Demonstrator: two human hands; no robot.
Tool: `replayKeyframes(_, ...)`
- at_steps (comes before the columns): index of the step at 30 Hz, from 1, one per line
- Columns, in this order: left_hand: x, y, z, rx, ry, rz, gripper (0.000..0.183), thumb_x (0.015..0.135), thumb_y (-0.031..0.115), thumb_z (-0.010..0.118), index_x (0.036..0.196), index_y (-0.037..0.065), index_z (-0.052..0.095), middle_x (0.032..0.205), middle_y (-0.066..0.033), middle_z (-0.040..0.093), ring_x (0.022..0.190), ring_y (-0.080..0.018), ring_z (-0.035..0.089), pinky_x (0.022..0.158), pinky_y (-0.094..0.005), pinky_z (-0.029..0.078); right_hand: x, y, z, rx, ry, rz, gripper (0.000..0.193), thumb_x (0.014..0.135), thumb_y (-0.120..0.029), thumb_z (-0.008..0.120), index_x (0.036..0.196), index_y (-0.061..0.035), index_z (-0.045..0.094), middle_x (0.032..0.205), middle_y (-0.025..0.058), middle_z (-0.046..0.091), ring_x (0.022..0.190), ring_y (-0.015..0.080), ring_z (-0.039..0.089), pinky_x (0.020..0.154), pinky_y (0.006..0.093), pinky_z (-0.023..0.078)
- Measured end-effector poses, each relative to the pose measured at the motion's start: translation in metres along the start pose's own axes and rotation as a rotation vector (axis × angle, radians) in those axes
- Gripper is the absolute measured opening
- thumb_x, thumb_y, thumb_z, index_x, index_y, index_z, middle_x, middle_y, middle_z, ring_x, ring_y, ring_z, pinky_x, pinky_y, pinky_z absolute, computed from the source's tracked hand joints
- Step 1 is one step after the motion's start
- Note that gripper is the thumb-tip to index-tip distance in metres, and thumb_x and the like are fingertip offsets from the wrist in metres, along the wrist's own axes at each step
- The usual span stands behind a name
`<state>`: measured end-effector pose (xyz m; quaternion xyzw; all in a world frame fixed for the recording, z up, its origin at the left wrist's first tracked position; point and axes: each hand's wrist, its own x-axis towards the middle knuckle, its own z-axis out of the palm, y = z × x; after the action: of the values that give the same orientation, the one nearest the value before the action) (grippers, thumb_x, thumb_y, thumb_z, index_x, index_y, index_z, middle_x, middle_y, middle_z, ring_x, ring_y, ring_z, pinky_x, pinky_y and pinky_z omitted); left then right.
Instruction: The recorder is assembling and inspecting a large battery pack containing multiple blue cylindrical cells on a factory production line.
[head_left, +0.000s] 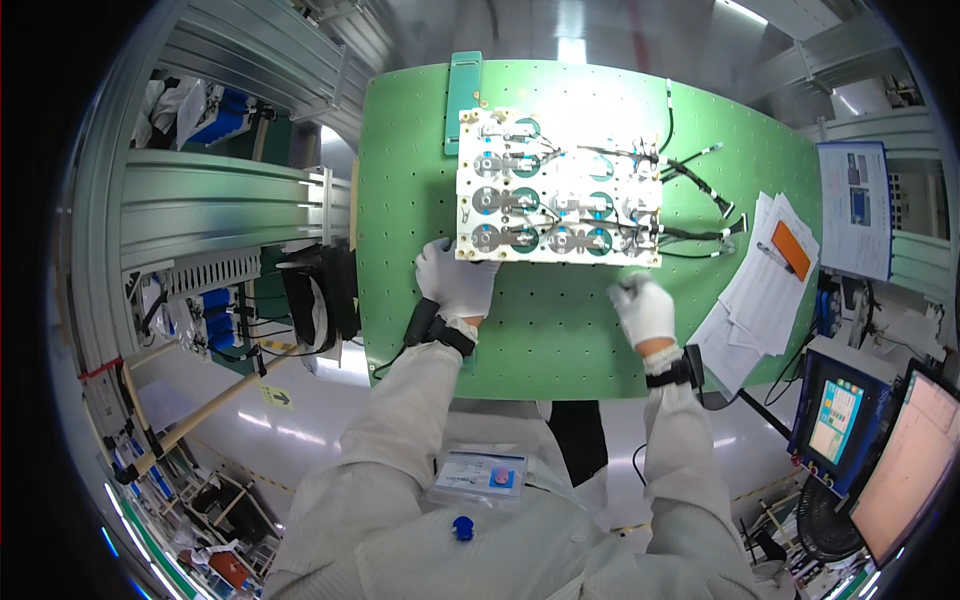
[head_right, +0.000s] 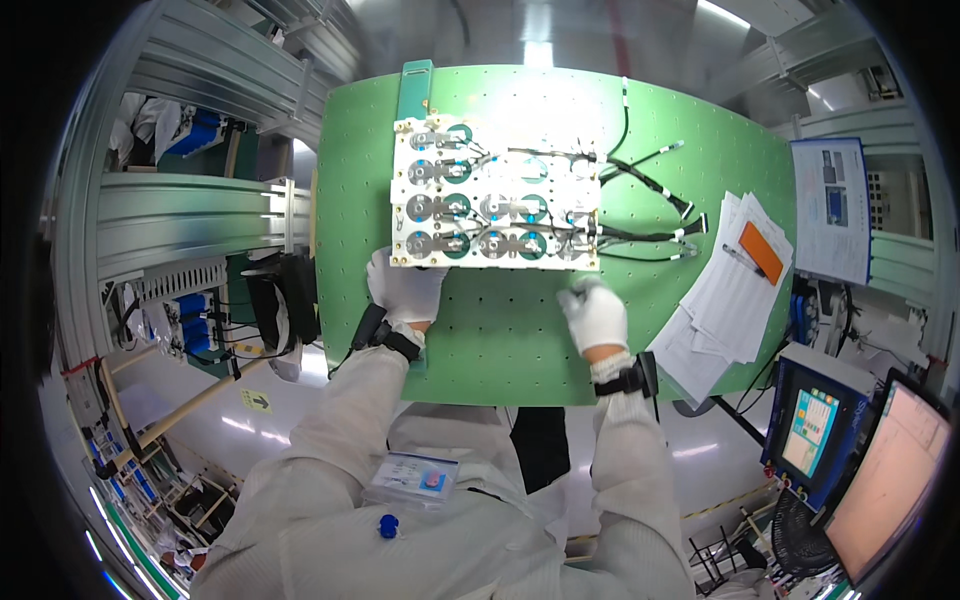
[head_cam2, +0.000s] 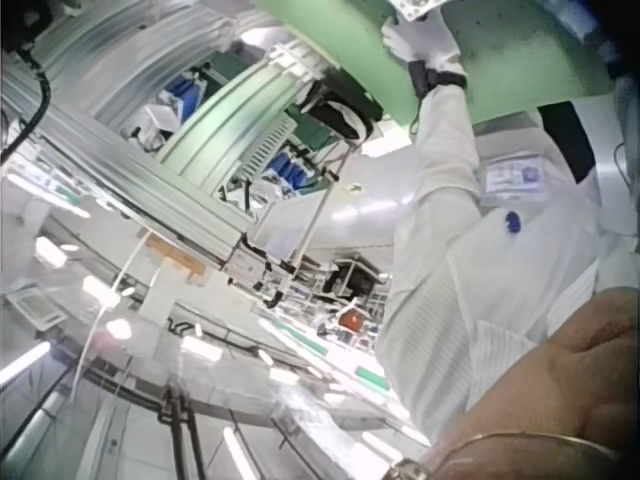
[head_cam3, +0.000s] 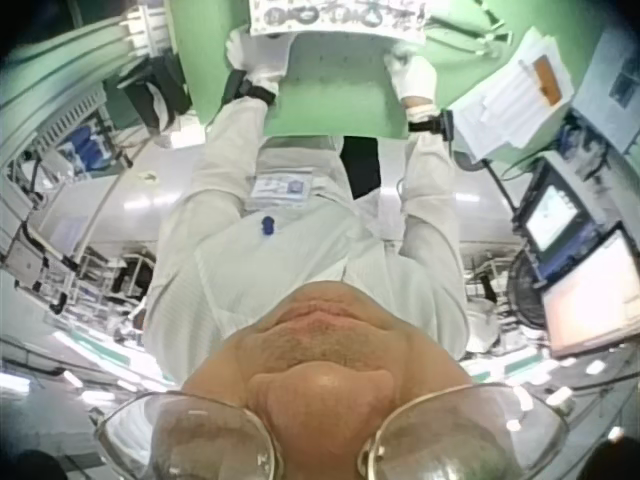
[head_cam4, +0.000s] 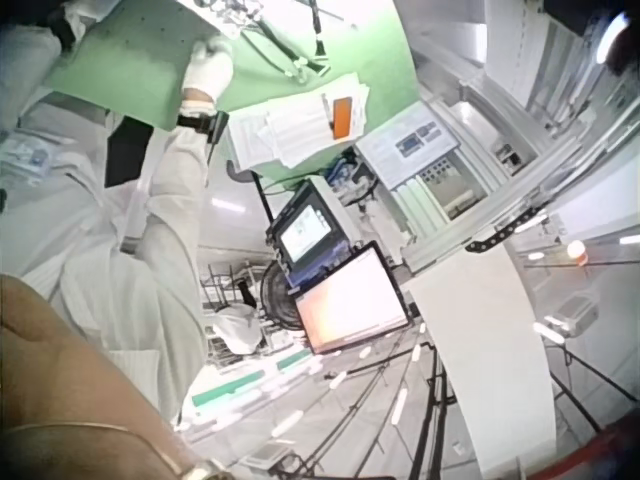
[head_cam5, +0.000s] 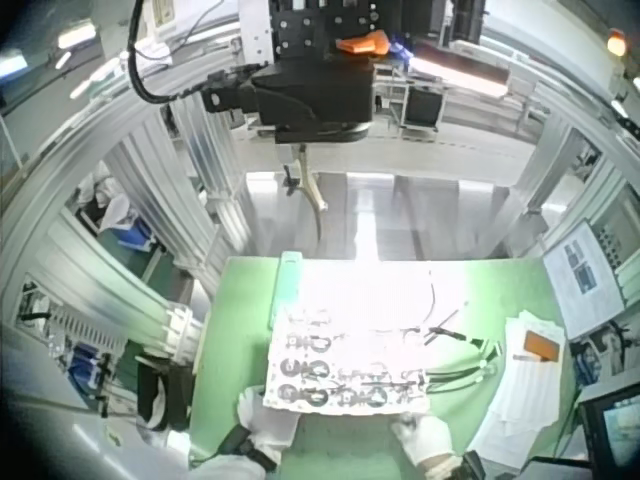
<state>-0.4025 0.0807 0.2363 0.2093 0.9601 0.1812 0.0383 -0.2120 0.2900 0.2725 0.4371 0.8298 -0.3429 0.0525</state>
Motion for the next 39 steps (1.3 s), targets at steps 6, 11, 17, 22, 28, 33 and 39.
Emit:
replayKeyframes(6,0.002,0.003,-0.012,0.044,0.049,0.071,0.044,0.074,0.037,0.085,0.105,0.01,0.071,0.108,-0.0135,0.065,0.095,-0.0369,0.062,0.085,-0.0482,0.049,0.037,0.01,0.014,-0.029,0.133,-0.203,0.027,0.087,-0.034,0.072,0.089,-0.0068,0.067,0.087,0.0165,0.069,0.079,0.0359,0.068,0.071,0.044,0.054)
replayKeyframes(11,-0.001,-0.008,-0.004,0.146,0.18,0.125,0.036,0.08,0.04,0.079,0.094,0.008,0.071,0.096,-0.0177,0.063,0.092,-0.0414,0.06,0.082,-0.0499,0.049,0.047,0.018,0.032,-0.164,0.433,-0.583,0.027,0.089,-0.035,0.072,0.093,-0.0085,0.066,0.082,0.0166,0.068,0.07,0.0389,0.068,0.061,0.0477,0.054)
replayKeyframes(17,-0.005,0.001,-0.004,0.183,0.168,0.103,0.038,0.086,0.042,0.074,0.096,0.006,0.07,0.098,-0.023,0.062,0.094,-0.0426,0.063,0.084,-0.0506,0.053,0.042,0.011,0.041,-0.397,0.389,-0.423,0.027,0.095,-0.032,0.061,0.099,-0.0052,0.065,0.084,0.0193,0.069,0.075,0.0399,0.07,0.066,0.0499,0.055)
replayKeyframes(22,-0.024,-0.003,-0.004,0.163,0.146,0.163,0.045,0.086,0.047,0.072,0.099,0.003,0.07,0.109,-0.0252,0.063,0.095,-0.0459,0.063,0.082,-0.0519,0.053,-0.025,0.012,0.053,-0.144,0.362,-0.302,0.045,0.091,-0.039,0.068,0.113,-0.0002,0.065,0.101,0.0225,0.07,0.098,0.0422,0.066,0.085,0.0485,0.053)
replayKeyframes(28,-0.107,-0.005,0.018,0.445,0.322,0.518,0.061,0.095,0.048,0.059,0.133,0.0,0.054,0.126,-0.026,0.056,0.118,-0.044,0.053,0.104,-0.0559,0.04,-0.137,0.081,0.068,0.079,0.333,-0.424,0.042,0.088,-0.029,0.074,0.121,-0.003,0.066,0.087,0.0147,0.068,0.08,0.0328,0.066,0.075,0.0413,0.053)
replayKeyframes(33,-0.193,0.038,0.04,0.058,0.193,0.808,0.058,0.097,0.045,0.057,0.133,0.0,0.057,0.134,-0.0247,0.054,0.128,-0.0433,0.047,0.114,-0.0539,0.032,-0.201,0.148,0.067,0.244,0.472,-0.28,0.031,0.089,-0.022,0.074,0.113,-0.0027,0.071,0.095,0.0161,0.072,0.082,0.0296,0.07,0.075,0.0368,0.055)
replayKeyframes(39,-0.209,0.067,0.044,-0.033,0.077,0.913,0.056,0.095,0.04,0.062,0.133,0.0,0.057,0.136,-0.0252,0.053,0.13,-0.0432,0.046,0.114,-0.0502,0.034,-0.249,0.209,0.058,0.263,0.578,-0.158,0.029,0.089,-0.021,0.073,0.111,-0.0006,0.071,0.1,0.0178,0.073,0.089,0.0307,0.072,0.08,0.0358,0.057)
